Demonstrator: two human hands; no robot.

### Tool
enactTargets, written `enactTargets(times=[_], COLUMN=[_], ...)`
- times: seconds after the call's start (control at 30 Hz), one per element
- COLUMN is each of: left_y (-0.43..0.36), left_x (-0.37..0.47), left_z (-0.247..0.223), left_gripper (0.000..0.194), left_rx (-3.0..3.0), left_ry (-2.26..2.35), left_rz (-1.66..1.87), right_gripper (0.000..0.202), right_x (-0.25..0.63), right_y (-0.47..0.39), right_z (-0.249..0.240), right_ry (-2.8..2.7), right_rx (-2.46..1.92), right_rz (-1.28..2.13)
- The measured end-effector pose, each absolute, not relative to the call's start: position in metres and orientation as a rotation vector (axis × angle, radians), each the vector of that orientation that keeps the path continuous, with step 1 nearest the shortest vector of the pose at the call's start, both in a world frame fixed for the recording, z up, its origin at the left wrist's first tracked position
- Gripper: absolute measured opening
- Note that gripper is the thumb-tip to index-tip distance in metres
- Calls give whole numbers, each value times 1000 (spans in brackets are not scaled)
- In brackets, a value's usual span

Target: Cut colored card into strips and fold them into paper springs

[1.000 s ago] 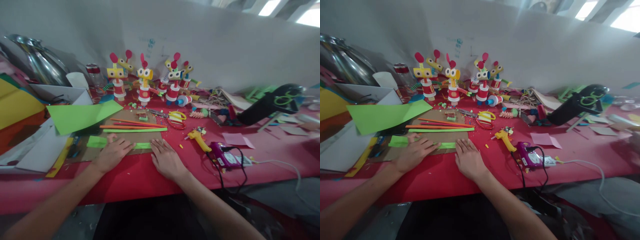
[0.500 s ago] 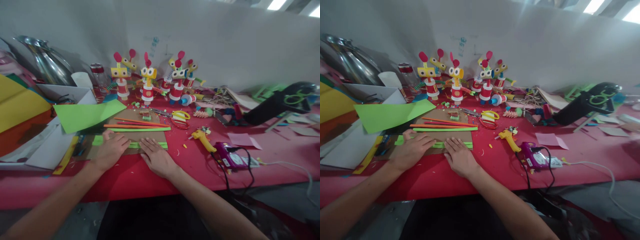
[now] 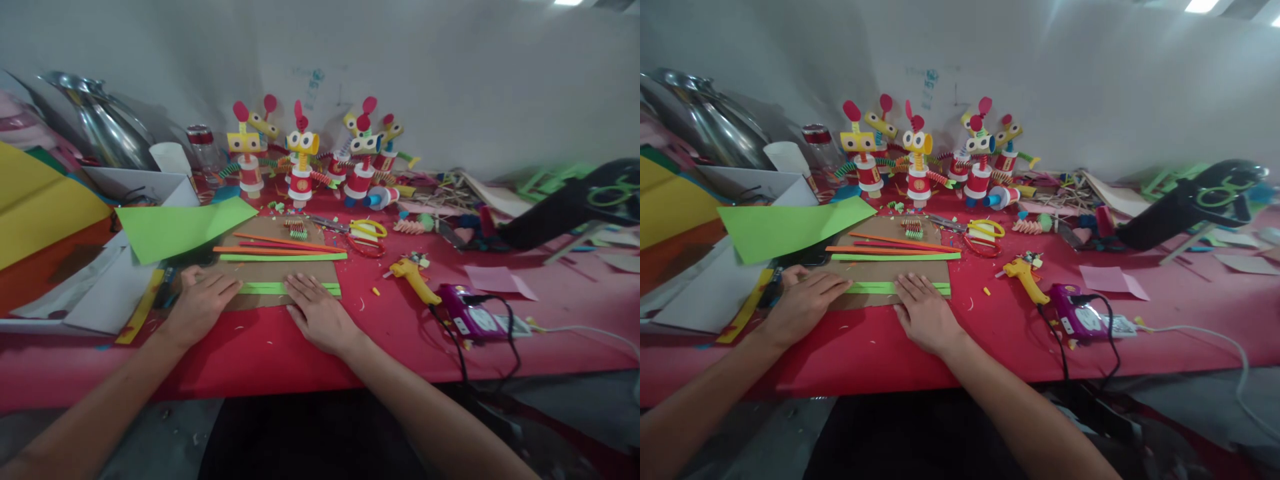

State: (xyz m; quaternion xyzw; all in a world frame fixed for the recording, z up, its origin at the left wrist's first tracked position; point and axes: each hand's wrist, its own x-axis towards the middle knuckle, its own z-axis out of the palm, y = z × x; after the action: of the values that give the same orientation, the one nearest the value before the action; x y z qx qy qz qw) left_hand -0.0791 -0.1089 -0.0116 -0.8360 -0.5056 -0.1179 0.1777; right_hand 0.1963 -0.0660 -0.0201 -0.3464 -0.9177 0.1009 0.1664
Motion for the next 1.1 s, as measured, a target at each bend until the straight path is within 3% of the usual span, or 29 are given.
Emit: enactTargets(times=[0.3, 0.53, 1.1], left_y=[-121, -124, -126], left_x=[-91, -91, -75], left_z=[-22, -16, -13], left_gripper=[38, 35, 46], left_rx=[-2239, -2081, -1911], left_ry=[-1736, -1875, -2057], left_rz=[-525, -253, -64], right_gripper=[47, 48, 48], right_x=[196, 196, 196], right_y=[-67, -66, -66], right_z=[-21, -20, -20], right_ry=[-2582, -2601, -2596], right_rx=[-984, -986, -981], right_rz=[335, 345, 322])
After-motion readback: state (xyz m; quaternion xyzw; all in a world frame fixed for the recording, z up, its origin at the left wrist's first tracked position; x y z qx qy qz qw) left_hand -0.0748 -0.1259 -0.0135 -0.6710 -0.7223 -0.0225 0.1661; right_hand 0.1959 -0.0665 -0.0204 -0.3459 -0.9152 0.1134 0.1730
